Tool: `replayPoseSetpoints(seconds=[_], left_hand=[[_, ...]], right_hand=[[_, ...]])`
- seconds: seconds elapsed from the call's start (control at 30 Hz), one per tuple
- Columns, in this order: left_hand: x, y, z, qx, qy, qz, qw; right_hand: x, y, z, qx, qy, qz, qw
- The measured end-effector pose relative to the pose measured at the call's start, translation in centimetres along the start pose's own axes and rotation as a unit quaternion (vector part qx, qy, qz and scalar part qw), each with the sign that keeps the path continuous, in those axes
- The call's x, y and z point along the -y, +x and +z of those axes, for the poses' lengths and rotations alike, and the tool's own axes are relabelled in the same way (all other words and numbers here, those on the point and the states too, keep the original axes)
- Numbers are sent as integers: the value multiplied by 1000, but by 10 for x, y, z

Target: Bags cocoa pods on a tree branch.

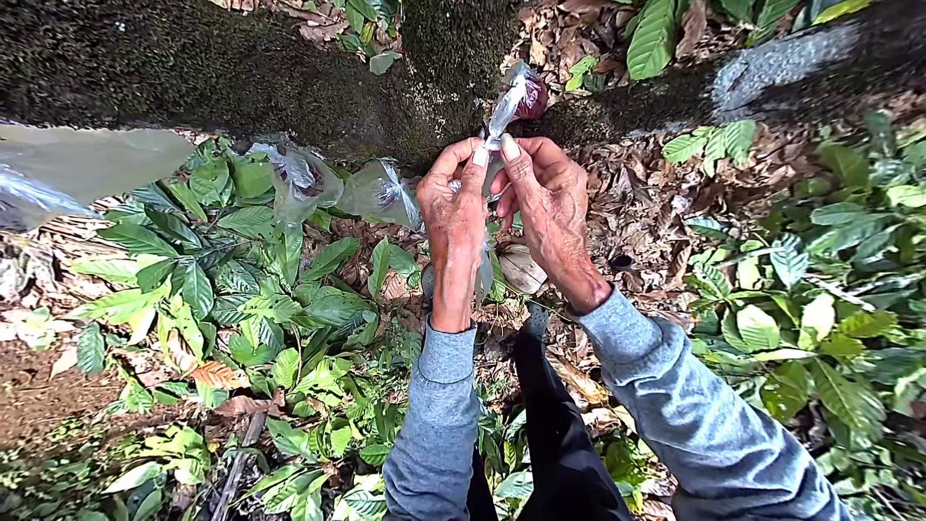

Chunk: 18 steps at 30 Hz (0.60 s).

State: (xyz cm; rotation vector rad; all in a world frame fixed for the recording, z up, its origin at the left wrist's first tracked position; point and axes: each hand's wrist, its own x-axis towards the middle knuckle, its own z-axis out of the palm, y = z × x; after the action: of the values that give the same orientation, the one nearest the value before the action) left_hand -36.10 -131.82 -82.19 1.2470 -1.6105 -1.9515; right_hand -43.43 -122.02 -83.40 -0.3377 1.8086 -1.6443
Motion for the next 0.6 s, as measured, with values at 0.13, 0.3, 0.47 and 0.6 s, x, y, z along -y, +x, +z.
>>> replayPoseSetpoints(seconds=[0.13, 0.3, 0.47, 0.6], left_hand=[[1, -2, -3, -2, 9, 13, 1000], [8, 1, 3, -45, 14, 35, 998], [16, 2, 15, -114, 77, 93, 986], [28, 3, 29, -175, 203, 200, 943]], right_hand=[[3, 4, 0, -1, -11, -23, 1000], [0, 11, 8, -32, -40, -54, 997], [0, 12, 18, -69, -32, -55, 996], [1, 11, 32, -113, 13, -56, 992]])
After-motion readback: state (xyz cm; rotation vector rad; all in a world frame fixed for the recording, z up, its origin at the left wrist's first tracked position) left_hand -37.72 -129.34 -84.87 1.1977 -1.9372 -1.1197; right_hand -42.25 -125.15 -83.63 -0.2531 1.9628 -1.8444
